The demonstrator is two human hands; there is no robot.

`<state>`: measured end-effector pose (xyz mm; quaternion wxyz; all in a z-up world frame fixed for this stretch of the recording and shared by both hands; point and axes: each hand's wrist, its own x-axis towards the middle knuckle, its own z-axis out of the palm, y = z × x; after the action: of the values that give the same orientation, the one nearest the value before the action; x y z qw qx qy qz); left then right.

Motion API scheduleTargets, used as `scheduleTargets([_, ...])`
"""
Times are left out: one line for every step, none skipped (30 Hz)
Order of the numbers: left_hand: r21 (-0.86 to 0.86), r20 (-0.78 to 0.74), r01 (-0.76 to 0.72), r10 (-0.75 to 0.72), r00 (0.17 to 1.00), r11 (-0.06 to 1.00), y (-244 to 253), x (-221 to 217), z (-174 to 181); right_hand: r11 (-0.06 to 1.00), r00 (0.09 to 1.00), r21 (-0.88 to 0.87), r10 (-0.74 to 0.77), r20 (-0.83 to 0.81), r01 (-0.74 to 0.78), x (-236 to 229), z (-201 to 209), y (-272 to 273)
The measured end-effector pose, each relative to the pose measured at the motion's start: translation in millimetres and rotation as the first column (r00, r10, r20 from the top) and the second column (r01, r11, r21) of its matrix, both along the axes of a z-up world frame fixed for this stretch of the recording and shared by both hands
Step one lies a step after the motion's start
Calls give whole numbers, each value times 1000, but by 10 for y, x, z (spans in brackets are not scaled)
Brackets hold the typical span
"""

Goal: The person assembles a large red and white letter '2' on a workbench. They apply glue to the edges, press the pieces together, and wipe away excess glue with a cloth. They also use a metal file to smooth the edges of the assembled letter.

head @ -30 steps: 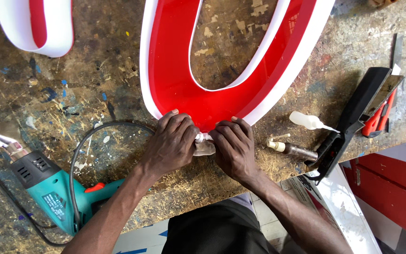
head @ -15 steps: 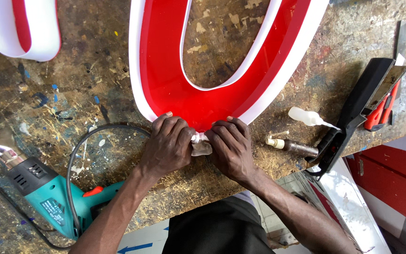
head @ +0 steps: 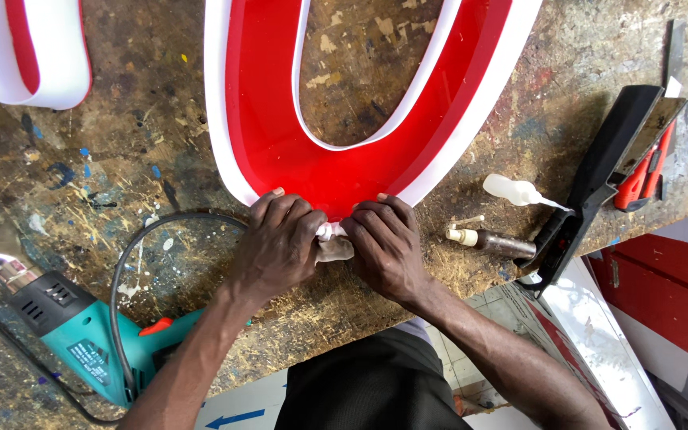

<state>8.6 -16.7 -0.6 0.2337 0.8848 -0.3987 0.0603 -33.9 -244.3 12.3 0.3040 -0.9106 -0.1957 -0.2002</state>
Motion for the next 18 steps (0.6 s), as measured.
scheduleTargets([-1,2,0,0,1000,1000,30,13,29,1000,1000,-1,0,2,0,0,0,0])
scheduleTargets([-1,-29,40,-40,999,999,62,26,59,1000,1000,4,1,1,-1,1,1,1])
scheduleTargets([-3,-60,79,-79,995,997,93,42,87,1000,1000,8,3,0,-3,4,0,1])
scheduleTargets([-4,-57,79,-80,995,997,63,63,121,1000,1000,7,2,2,-2,12,14,-9])
scheduleTargets([-17,-35,64,-65,997,998,47,73,163,1000,1000,5,3,8,-3,20,25,-10])
scheduleTargets([-31,-12,50,-50,999,998,32,81,204,1000,1000,3,4,14,-4,28,35,-7])
scheduleTargets([-27,-10,46,-46,999,999,34,61,179,1000,1000,7,8,15,-8,22,32,-1])
scheduleTargets([-30,7,25,-25,1000,999,33,41,154,1000,1000,8,9,9,-9,17,27,2])
scheduleTargets([-35,23,9,-8,1000,999,16,31,126,1000,1000,6,5,2,-5,11,27,-9])
scheduleTargets([-34,23,11,-10,1000,999,5,25,98,1000,1000,8,4,2,-4,18,37,-6])
scheduleTargets([-31,44,-14,15,999,999,-3,11,67,1000,1000,5,-1,11,1,24,45,-2])
scheduleTargets([-28,65,-39,41,997,999,-9,-2,36,1000,1000,2,-6,20,6,30,51,3])
scheduleTargets([-27,64,-39,40,997,999,-9,-19,12,1000,1000,3,-6,19,6,35,60,3])
scheduleTargets([-24,79,-55,56,995,998,-11,-33,-14,1000,1000,2,-5,19,5,42,66,-1])
scheduleTargets([-21,91,-69,71,993,997,-20,-53,-38,1000,1000,2,-5,17,5,42,75,-10])
scheduleTargets([-20,88,-68,69,994,997,-34,-54,-26,1000,1000,2,-7,13,7,38,75,-14])
scheduleTargets([-23,119,-72,74,990,997,-46,-43,-23,1000,1000,10,-9,11,9,38,70,-15])
scheduleTargets([-25,150,-77,80,986,997,-57,-32,-20,1000,1000,17,-12,8,12,39,64,-15])
